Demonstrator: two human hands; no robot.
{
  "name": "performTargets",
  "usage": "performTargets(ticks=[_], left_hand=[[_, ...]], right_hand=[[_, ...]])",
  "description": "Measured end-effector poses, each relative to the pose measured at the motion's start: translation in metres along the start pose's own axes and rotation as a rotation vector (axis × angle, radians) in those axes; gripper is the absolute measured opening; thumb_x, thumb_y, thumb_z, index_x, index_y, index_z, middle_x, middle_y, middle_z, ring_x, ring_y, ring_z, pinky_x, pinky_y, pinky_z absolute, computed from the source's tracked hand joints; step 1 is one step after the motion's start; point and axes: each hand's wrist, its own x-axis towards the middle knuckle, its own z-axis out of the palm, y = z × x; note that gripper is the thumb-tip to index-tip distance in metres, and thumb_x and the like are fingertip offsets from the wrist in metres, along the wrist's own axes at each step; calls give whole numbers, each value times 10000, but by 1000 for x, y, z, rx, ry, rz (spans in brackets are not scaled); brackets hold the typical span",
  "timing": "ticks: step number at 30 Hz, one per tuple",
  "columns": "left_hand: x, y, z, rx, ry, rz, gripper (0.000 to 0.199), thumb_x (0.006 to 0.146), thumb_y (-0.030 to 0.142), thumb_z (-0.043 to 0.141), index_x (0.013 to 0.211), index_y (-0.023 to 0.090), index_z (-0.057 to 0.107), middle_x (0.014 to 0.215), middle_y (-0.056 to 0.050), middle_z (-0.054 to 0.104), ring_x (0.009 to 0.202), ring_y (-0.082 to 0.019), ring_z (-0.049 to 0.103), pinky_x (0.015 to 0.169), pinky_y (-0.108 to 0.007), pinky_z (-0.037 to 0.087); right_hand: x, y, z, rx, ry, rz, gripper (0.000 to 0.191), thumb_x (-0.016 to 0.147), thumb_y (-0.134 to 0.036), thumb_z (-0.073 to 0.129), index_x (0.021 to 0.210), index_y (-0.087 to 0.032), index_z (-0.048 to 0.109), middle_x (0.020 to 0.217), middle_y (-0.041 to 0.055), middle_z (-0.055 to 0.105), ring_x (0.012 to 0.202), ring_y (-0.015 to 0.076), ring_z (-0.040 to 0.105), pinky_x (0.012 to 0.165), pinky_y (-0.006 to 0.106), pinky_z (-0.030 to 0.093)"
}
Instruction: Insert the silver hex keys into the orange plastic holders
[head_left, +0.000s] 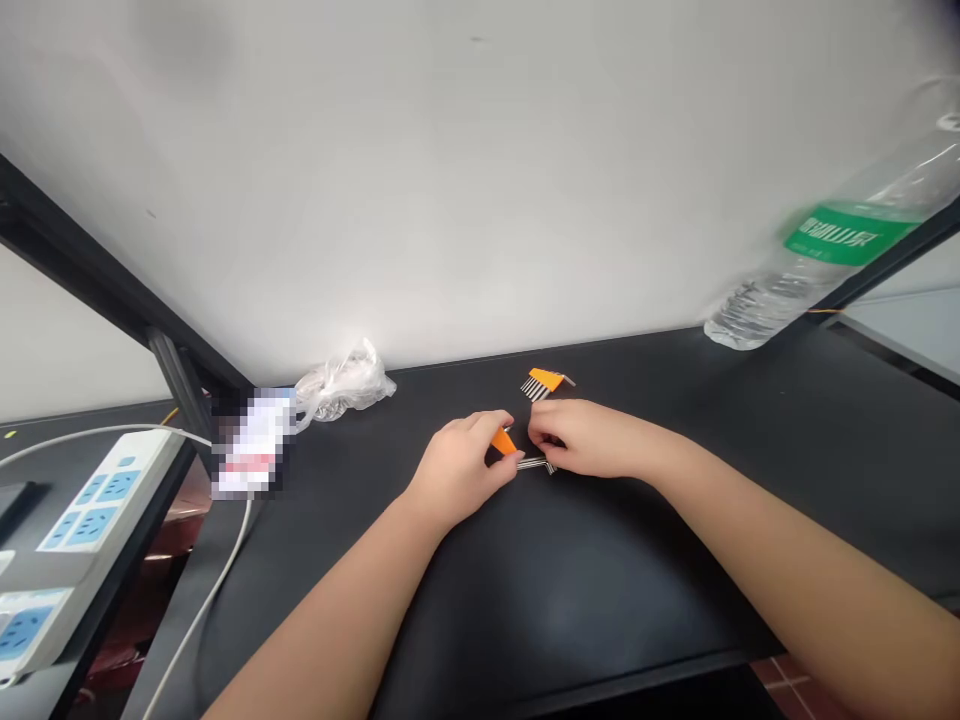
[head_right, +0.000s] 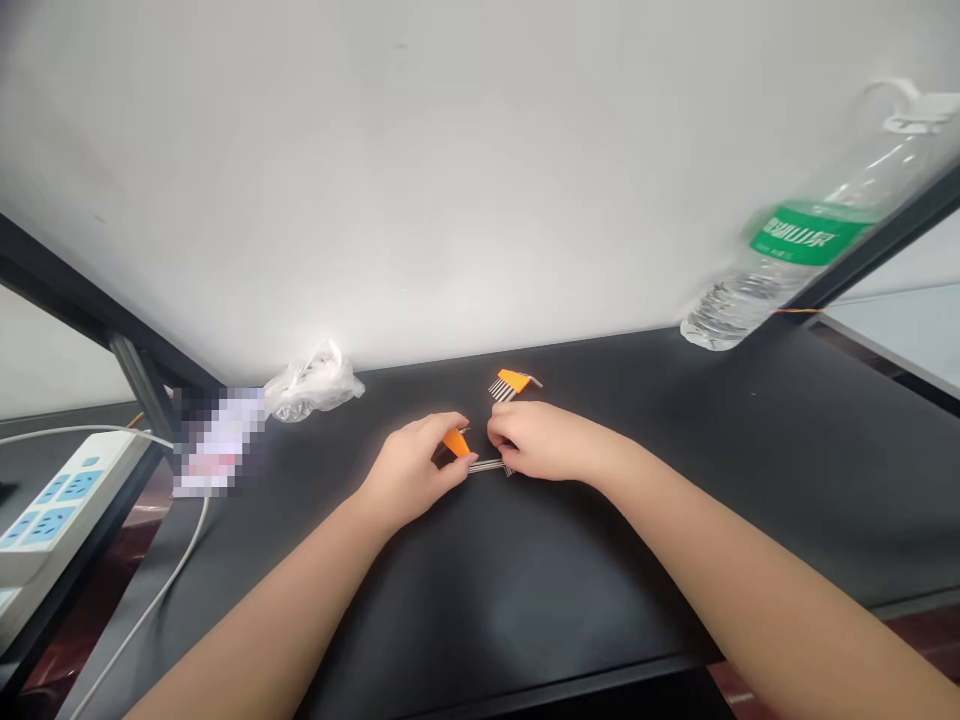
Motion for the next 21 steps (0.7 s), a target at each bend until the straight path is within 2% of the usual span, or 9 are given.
performTargets(ticks=[4,7,13,17,19,21], left_hand=[[1,-2,0,-12,13,-27,363,910,323,719,1243,251,594,1132,-33,756,934,-217,724,820,-370,600],[4,-1,-2,-6,16,-28,463,894,307,732,1317,261,551,1139,-33,757,961,-221,735,863,-381,603],[8,2,-2,106,5,87,653,903,258,700,1492,255,420,1223,-56,732,1070,-250,720,1004,-447,563],[7,3,-3,125,-13,80,665,892,243,694,1495,240,413,1201,-57,730,1060,-248,713,982,-432,566],[9,5,-4,140,-19,47,630,877,242,700,1454,231,447,1180,-58,731,1024,-243,714,960,-423,571],[12,7,-4,157,-38,24,588,867,250,703,1410,225,477,1113,-49,738,976,-239,715,941,-422,571]], right_hand=[[-2,0,-1,58,-49,-3,67,890,-213,610,892,-209,678,1017,46,666,779,169,599,676,291,426],[0,2,-4,74,-69,0,72,885,-199,606,880,-204,678,1007,46,663,784,169,603,688,289,428],[2,-9,-4,-10,-71,31,47,853,-170,611,824,-189,641,980,55,665,752,164,592,644,278,403],[-2,-17,1,-202,-25,99,100,811,-147,605,732,-183,554,859,62,642,661,161,539,567,291,333],[-4,-12,2,-176,31,76,101,810,-147,596,749,-192,530,822,44,635,654,158,532,568,287,332],[-4,-2,0,-59,84,37,83,821,-144,583,800,-203,528,797,15,630,654,149,536,583,274,351]])
